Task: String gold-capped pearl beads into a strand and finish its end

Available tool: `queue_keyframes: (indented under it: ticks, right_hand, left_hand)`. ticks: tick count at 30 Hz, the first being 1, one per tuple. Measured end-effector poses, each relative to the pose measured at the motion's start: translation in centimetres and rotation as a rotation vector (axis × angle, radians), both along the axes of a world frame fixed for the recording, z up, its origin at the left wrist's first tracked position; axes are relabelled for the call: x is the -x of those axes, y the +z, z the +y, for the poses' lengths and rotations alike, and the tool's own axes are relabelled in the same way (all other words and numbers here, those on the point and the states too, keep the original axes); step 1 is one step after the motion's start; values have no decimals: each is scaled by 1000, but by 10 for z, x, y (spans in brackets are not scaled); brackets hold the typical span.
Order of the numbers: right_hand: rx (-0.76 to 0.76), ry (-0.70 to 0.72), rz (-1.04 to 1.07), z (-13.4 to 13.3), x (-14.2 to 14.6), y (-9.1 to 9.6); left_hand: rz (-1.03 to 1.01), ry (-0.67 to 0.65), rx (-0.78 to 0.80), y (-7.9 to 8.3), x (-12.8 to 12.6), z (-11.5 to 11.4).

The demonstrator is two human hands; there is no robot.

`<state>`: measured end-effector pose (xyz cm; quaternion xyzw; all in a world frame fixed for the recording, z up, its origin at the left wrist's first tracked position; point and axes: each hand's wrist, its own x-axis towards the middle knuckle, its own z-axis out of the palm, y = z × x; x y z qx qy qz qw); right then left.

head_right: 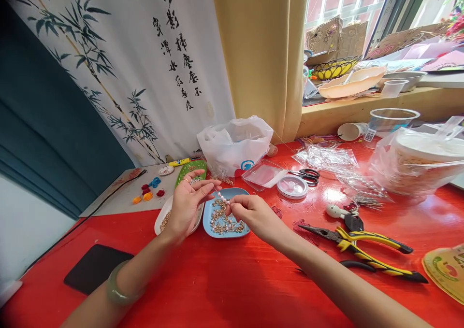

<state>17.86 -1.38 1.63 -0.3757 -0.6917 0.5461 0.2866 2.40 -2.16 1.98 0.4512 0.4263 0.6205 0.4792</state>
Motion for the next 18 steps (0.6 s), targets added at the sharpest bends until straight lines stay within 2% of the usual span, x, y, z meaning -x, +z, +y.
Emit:
queue_keyframes:
  ticks: [6,10,11,13,14,16,18]
  right_hand:
    - [-102,-39,-124,3,-3,-3]
    - [-343,-18,-448,13,-12,-3]
    - [-400,26,-561,16,-14,-4]
    - [-422,45,-623,22,-18,-7]
    - [-435,52,-646,24,-20,-8]
    - [-458,65,-673,26,-21,-11]
    - [-481,82,-689,25,-20,-12]
  left_hand:
    - [140,-2,-91,4,1,0]
    - [231,-32,-65,-7,10,13]
    - [290,-69,-24,-12,13,17]
    - [504,-185,49,-21,18,24]
    - [632,-196,43,-25,19,25]
    - [848,-122,-107,-31,18,25]
    - [1045,12,-320,-33,14,21]
